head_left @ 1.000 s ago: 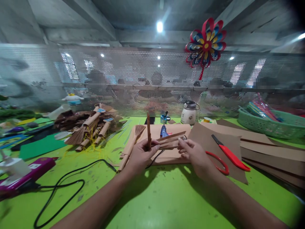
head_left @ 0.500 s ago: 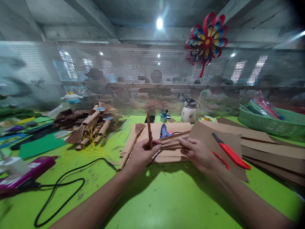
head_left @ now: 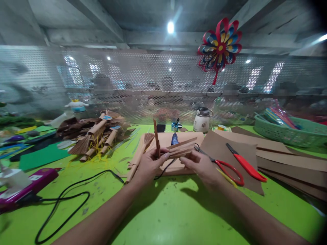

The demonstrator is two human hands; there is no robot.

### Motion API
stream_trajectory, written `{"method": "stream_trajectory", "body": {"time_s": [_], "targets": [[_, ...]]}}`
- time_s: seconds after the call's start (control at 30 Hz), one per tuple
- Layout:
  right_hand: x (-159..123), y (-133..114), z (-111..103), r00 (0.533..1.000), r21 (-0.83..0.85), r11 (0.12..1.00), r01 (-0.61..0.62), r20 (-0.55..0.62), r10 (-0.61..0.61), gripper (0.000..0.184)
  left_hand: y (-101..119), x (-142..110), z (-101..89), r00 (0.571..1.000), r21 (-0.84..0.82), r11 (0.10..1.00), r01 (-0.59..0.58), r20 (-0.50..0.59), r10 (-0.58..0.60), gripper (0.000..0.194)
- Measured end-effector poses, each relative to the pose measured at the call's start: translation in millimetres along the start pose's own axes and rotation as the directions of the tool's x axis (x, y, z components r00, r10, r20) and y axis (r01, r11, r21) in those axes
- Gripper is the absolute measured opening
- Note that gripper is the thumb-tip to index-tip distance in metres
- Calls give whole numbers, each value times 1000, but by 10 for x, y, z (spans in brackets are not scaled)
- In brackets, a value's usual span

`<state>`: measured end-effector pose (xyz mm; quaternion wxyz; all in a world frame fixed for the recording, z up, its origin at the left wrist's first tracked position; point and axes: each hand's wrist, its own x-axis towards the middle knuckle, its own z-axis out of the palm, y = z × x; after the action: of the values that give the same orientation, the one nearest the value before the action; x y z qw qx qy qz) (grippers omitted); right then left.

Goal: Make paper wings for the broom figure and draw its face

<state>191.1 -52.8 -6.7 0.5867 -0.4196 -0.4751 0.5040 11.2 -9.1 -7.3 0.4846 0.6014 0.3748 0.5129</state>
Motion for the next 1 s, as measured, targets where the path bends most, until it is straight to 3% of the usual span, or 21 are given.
{"method": "stream_trajectory", "body": {"time_s": [0.2,0.37,0.57,0.87,1.0], "targets": [[-41,39,58,991,-66,992,103,-78,-108,19,50,-67,61,998,0,1000,28,53,-28,25],[-37,36,1,988,-73,987,141,-56,-145,18,5,-76,45,990,-50,996,73,128,-66,31],[-29,40,-46,985,-65,983,172,-13,-174,16,117,-108,72,972,-40,995,90,221,-79,34],[-55,12,-19,990,-62,988,141,16,-141,19,124,-117,80,999,34,999,39,24,-39,17],[-57,16,-1,996,-18,996,84,18,-84,23,99,-130,74,999,90,995,-52,12,51,16]]}}
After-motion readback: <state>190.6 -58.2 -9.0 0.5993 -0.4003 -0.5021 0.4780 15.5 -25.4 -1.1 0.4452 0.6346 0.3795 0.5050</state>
